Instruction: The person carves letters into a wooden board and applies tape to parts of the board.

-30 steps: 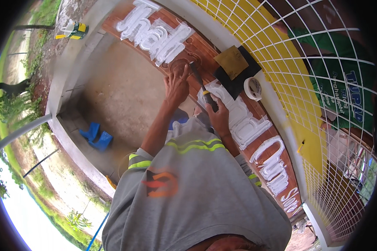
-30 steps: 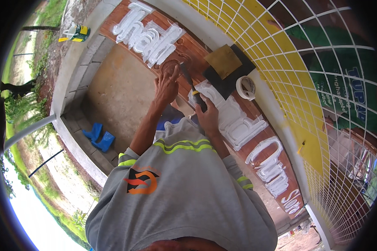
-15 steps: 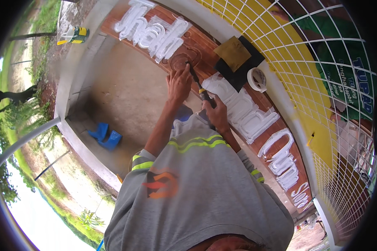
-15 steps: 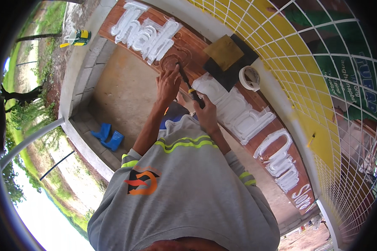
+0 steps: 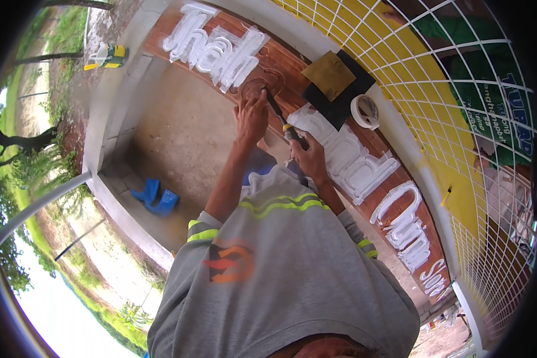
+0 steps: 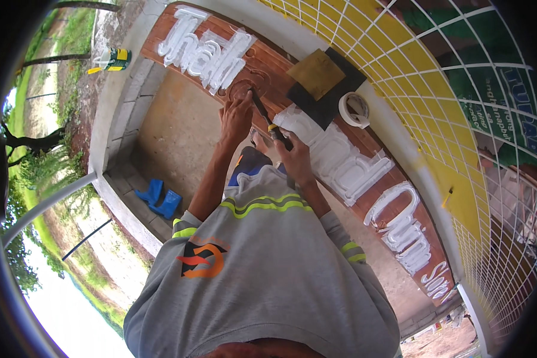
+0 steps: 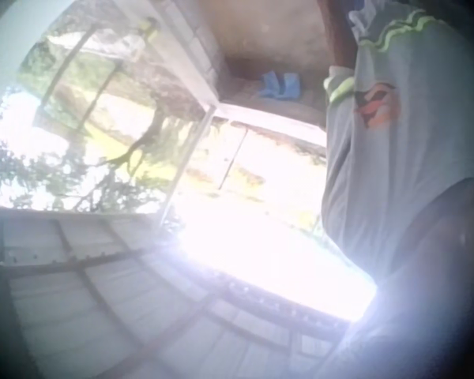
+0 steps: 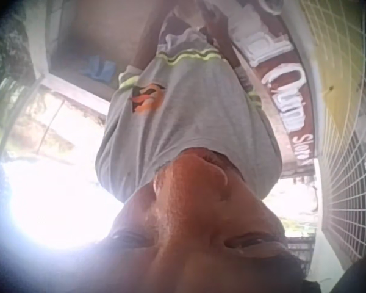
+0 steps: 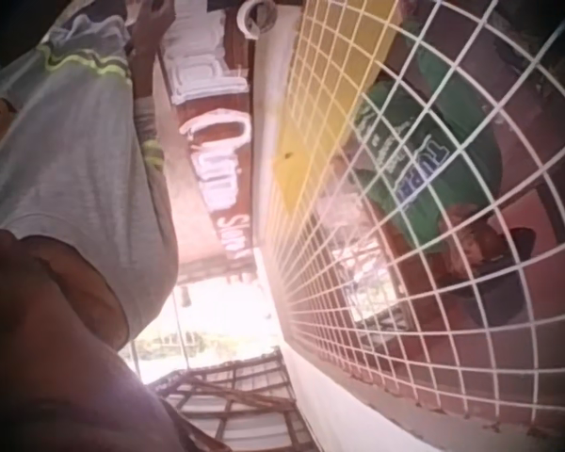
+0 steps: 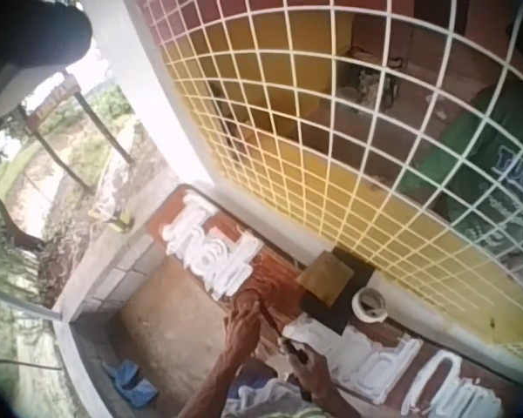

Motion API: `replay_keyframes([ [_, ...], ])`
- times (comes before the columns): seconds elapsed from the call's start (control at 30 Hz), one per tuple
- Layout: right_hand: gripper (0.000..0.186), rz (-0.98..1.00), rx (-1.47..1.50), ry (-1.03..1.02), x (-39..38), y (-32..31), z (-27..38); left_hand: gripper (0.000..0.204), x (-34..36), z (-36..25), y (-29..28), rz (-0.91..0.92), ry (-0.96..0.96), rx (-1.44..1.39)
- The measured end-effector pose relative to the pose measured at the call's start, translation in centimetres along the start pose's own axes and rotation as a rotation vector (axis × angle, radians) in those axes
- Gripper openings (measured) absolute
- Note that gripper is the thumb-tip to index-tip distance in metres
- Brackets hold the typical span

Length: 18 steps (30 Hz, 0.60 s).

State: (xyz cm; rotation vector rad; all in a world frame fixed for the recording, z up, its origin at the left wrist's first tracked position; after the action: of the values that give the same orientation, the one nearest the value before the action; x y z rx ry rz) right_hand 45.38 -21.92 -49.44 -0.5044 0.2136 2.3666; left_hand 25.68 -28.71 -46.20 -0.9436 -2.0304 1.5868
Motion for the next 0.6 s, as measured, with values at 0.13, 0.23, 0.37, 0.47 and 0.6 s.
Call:
replay_keyframes([
  [0.13,0.042,0.025,0.018,0.022,0.5,0.0,0.4,0.045,0.6,0.3,0.1,0.017,-0.011,-0.029],
  [0.23,0.041,0.008,0.089,0.049,-0.1,0.0,0.6,0.046,0.3,0.2,0.0,0.004,-0.011,0.008],
  [0.37,0.041,0.033,0.131,0.076,-0.4,0.3,0.9,0.049,0.2,0.5,0.2,0.034,-0.037,-0.010],
  [0.47,0.041,0.037,0.158,0.116,0.0,0.2,1.2,0.051,0.7,0.3,0.0,0.016,-0.029,0.004],
  [0.6,0.040,0.041,0.188,0.111,0.1,0.3,1.6,0.053,0.8,0.3,-0.2,0.076,-0.039,-0.008],
])
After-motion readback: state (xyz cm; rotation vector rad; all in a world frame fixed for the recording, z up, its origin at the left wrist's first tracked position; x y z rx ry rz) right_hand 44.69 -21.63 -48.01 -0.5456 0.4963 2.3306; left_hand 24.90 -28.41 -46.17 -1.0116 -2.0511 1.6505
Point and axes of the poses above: each hand's wrist, its own x-axis towards the middle knuckle, its own y-axis out of the palm, z = x × y, the point moved 6 cm from there along x, towards the middle knuckle, and after that the axes turned 9 degrees about x, right-handed, at the moved point
